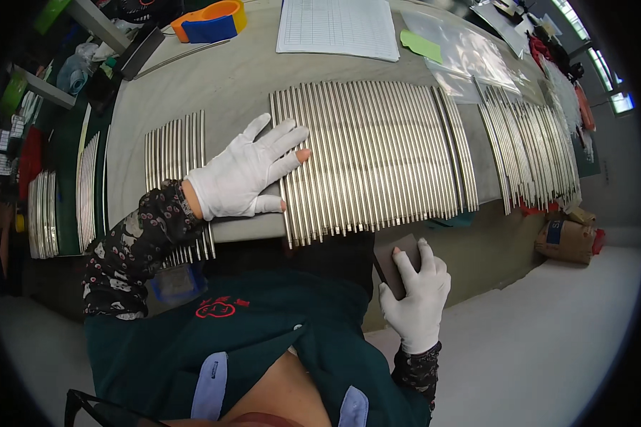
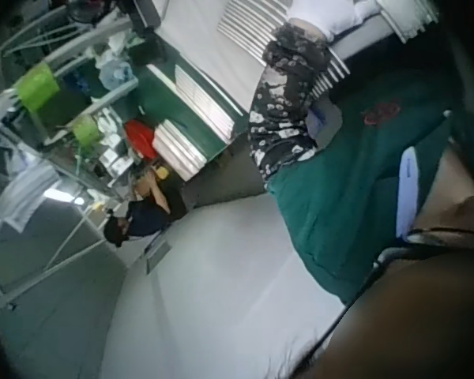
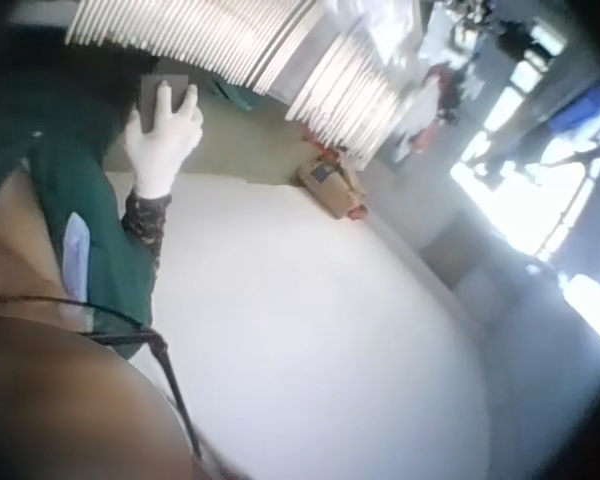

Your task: Sanding or polishing a row of thin metal tubes on a workbench using a sanding block.

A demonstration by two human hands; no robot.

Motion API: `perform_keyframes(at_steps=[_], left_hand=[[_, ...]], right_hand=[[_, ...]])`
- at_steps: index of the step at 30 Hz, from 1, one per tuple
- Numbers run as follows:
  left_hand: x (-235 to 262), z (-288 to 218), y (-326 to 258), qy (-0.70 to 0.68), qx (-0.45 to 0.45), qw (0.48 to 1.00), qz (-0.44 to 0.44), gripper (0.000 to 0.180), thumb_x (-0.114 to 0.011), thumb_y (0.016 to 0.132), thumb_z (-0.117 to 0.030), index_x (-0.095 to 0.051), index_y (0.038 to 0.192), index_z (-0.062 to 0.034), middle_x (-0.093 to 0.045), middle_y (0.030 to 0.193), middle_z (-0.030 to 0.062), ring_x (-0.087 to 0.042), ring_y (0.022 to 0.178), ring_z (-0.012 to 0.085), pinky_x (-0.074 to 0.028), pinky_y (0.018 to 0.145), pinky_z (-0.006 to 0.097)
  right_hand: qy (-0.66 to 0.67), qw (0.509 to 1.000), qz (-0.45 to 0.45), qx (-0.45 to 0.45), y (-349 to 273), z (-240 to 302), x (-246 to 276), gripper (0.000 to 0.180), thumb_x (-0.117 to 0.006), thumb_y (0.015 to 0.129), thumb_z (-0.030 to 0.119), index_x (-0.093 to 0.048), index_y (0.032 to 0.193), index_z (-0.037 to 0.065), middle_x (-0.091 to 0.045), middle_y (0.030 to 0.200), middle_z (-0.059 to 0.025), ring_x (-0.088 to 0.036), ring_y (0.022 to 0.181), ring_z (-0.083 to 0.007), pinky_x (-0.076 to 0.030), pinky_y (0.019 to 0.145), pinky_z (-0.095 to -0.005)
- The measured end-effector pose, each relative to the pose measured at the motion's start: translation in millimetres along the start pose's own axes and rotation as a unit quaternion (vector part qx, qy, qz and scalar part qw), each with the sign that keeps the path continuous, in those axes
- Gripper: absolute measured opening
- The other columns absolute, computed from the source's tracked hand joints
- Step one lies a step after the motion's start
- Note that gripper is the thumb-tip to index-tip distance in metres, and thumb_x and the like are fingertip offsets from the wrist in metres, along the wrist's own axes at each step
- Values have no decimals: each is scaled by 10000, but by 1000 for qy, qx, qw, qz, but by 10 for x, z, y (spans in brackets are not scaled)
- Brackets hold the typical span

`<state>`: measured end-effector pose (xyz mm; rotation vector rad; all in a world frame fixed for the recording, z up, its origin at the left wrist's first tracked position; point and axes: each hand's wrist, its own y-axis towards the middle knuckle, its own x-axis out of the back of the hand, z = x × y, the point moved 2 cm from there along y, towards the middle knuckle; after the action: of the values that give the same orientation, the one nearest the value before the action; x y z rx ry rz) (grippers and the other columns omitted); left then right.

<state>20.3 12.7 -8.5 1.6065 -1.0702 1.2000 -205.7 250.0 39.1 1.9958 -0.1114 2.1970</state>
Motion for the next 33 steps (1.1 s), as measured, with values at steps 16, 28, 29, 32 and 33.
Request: perform_keyframes(at_steps=[16, 28, 29, 32, 33], left_hand=[[384, 267, -1623, -2, 155, 987, -32, 828, -342, 930, -651, -115, 1564, -169, -308, 1529, 217, -306, 1390, 441, -198, 1144, 563], [101, -76, -478, -6, 110, 993, 37, 790, -545, 866, -533, -360, 1460, -45, -338, 1495, 223, -318, 1391, 382, -214, 1148, 541], [76, -86, -366, -11, 89, 996, 7, 772, -570, 850, -519, -405, 1420, -26, -360, 1482, 217, -331, 1387, 365, -221, 1148, 534], [80, -52, -238, -16, 35, 999, -36, 777, -541, 863, -540, -413, 1413, -6, -392, 1468, 216, -350, 1385, 345, -231, 1146, 531], [144, 13, -269, 7, 41, 997, -73, 786, -491, 883, -576, -401, 1426, -14, -383, 1478, 215, -345, 1388, 358, -234, 1145, 535]], right_hand=[[85, 979, -70, 174, 373, 218, 108, 732, -698, 578, 137, -550, 1296, 123, -409, 1421, -269, -443, 1181, -406, -354, 997, -501], [42, 983, -41, 175, 499, 499, 126, 692, -740, 555, 152, -579, 1228, 142, -421, 1411, -224, -447, 1143, -381, -372, 969, -467], [41, 981, -47, 181, 507, 497, 135, 682, -739, 558, 145, -583, 1221, 138, -424, 1410, -221, -448, 1143, -381, -374, 970, -468], [28, 984, -63, 162, 430, 471, 221, 644, -741, 560, 122, -606, 1190, 128, -433, 1409, -214, -451, 1152, -377, -382, 972, -471], [25, 984, -72, 160, 415, 440, 222, 652, -743, 559, 126, -605, 1196, 131, -433, 1410, -214, -452, 1151, -373, -379, 975, -469]])
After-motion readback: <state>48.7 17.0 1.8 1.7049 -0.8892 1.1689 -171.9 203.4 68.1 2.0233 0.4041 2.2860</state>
